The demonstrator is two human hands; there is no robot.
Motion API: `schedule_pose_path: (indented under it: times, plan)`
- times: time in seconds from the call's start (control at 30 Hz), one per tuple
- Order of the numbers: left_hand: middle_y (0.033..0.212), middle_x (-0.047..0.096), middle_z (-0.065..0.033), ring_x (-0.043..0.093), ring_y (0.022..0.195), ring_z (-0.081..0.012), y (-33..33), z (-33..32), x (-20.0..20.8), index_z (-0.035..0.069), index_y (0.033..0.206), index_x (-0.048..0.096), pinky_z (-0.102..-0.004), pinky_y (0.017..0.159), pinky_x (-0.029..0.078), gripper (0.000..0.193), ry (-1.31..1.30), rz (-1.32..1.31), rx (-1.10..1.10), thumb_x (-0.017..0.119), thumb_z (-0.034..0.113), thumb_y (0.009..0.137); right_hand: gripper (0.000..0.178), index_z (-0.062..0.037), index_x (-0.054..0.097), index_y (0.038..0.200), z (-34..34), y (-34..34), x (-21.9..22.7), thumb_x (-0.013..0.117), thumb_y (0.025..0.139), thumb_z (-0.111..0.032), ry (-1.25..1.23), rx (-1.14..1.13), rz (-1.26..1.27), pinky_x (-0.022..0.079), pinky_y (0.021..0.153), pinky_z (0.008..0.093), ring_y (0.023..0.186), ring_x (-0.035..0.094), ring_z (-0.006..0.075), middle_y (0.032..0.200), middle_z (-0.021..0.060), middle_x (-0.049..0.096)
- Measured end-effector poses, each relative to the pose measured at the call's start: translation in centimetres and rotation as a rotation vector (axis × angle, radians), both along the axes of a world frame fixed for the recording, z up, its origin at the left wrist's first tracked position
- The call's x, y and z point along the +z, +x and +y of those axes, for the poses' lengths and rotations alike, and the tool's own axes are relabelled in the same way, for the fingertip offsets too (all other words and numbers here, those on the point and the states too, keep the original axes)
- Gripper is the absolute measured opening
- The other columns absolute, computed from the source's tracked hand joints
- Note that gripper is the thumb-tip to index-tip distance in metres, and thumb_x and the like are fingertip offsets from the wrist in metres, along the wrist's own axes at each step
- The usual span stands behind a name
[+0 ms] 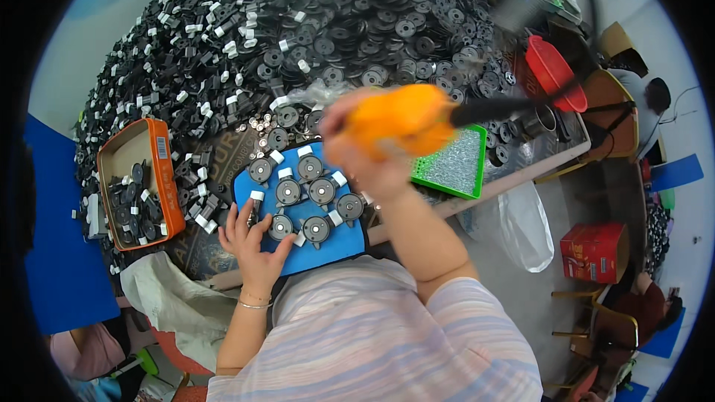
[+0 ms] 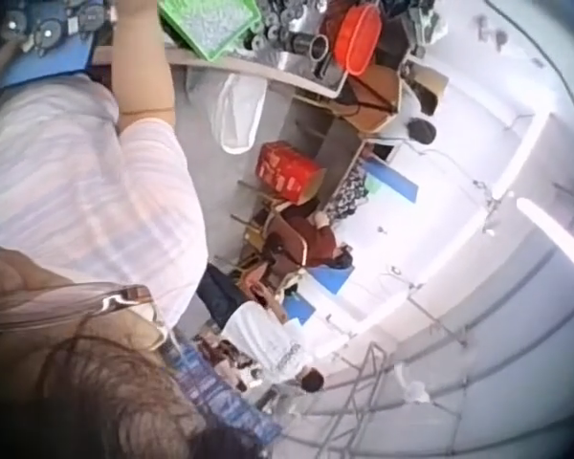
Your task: The person is assembling small grey mechanical or electronic parts using an electric screwdriver on a blue mat at a workbench.
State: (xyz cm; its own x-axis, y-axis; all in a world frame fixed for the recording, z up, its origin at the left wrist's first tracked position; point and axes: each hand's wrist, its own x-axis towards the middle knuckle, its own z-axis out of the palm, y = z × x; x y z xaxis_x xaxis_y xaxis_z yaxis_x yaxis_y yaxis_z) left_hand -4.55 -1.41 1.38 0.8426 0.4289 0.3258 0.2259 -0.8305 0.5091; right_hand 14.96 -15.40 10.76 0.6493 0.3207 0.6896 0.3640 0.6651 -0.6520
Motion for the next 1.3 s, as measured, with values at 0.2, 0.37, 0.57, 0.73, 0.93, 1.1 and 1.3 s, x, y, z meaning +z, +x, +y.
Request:
schedule_pose_path:
  times: [0.2, 0.37, 0.57, 0.73, 0.93, 1.1, 1.3]
  plan:
    - [0.133, 0.047, -0.0095, 0.032, 0.130, -0.0327, 0.2, 0.0, -0.3, 0.010, 0.094, 0.063, -0.0551, 0.105, 0.007, 0.044, 0.064, 0.001, -0.014, 0.078, 0.037, 0.063, 0.018, 0.0011, 0.053, 0.096, -4.3, 5.5, -2.3, 0.061, 0.080, 0.003, 0.087, -0.433, 0.169, 0.048, 0.057, 0.0246, 0.059, 0.056, 0.0127, 0.079, 0.0105, 0.059]
    - [0.134, 0.046, -0.0097, 0.032, 0.130, -0.0315, 0.1, 0.1, -0.3, 0.011, 0.098, 0.062, -0.0502, 0.107, 0.008, 0.044, 0.108, -0.004, -0.018, 0.077, 0.033, 0.064, 0.018, 0.0005, 0.051, 0.097, -3.8, 6.3, -3.6, 0.056, 0.080, 0.003, -0.036, -0.444, 0.138, 0.047, 0.058, 0.0282, 0.061, 0.054, 0.0187, 0.082, 0.0139, 0.057]
    - [0.133, 0.046, -0.0098, 0.033, 0.130, -0.0318, 0.1, -0.1, -0.3, 0.010, 0.098, 0.062, -0.0501, 0.106, 0.009, 0.044, 0.134, -0.013, 0.005, 0.077, 0.034, 0.064, 0.018, 0.0005, 0.051, 0.097, -3.4, 6.8, -4.1, 0.058, 0.080, 0.003, -0.061, -0.447, 0.135, 0.047, 0.057, 0.0272, 0.059, 0.055, 0.0171, 0.081, 0.0127, 0.058]
    - [0.133, 0.046, -0.0098, 0.032, 0.130, -0.0310, 0.1, -0.1, -0.5, 0.011, 0.097, 0.062, -0.0532, 0.106, 0.006, 0.044, 0.115, -0.006, -0.001, 0.077, 0.038, 0.065, 0.018, 0.0005, 0.051, 0.097, -3.3, 6.9, -4.0, 0.058, 0.080, 0.002, -0.061, -0.455, 0.132, 0.047, 0.056, 0.0267, 0.059, 0.055, 0.0166, 0.081, 0.0124, 0.058]
    - [0.132, 0.047, -0.0098, 0.033, 0.129, -0.0311, 0.2, 0.1, -0.4, 0.010, 0.098, 0.062, -0.0530, 0.105, 0.007, 0.046, 0.107, -0.005, -0.014, 0.077, 0.039, 0.065, 0.017, 0.0000, 0.050, 0.096, -3.4, 7.0, -3.8, 0.058, 0.081, 0.002, -0.065, -0.395, 0.139, 0.047, 0.057, 0.0265, 0.058, 0.055, 0.0163, 0.079, 0.0121, 0.057]
    - [0.131, 0.047, -0.0105, 0.034, 0.128, -0.0313, 0.0, 0.4, -0.1, 0.010, 0.106, 0.059, -0.0520, 0.105, 0.009, 0.056, 0.070, -0.037, -0.016, 0.077, 0.042, 0.064, 0.014, 0.0002, 0.051, 0.095, -3.0, 7.5, -3.5, 0.058, 0.082, 0.001, -0.111, -0.446, 0.125, 0.046, 0.056, 0.0270, 0.058, 0.054, 0.0168, 0.078, 0.0121, 0.057]
    - [0.129, 0.047, -0.0116, 0.037, 0.124, -0.0321, -0.5, 1.2, -0.1, 0.009, 0.110, 0.056, -0.0487, 0.103, 0.017, 0.052, -0.006, -0.131, -0.035, 0.075, 0.035, 0.069, 0.016, 0.0006, 0.052, 0.097, -3.8, 6.3, -1.5, 0.060, 0.084, -0.003, 0.112, -0.237, 0.179, 0.046, 0.057, 0.0268, 0.061, 0.055, 0.0169, 0.082, 0.0120, 0.058]
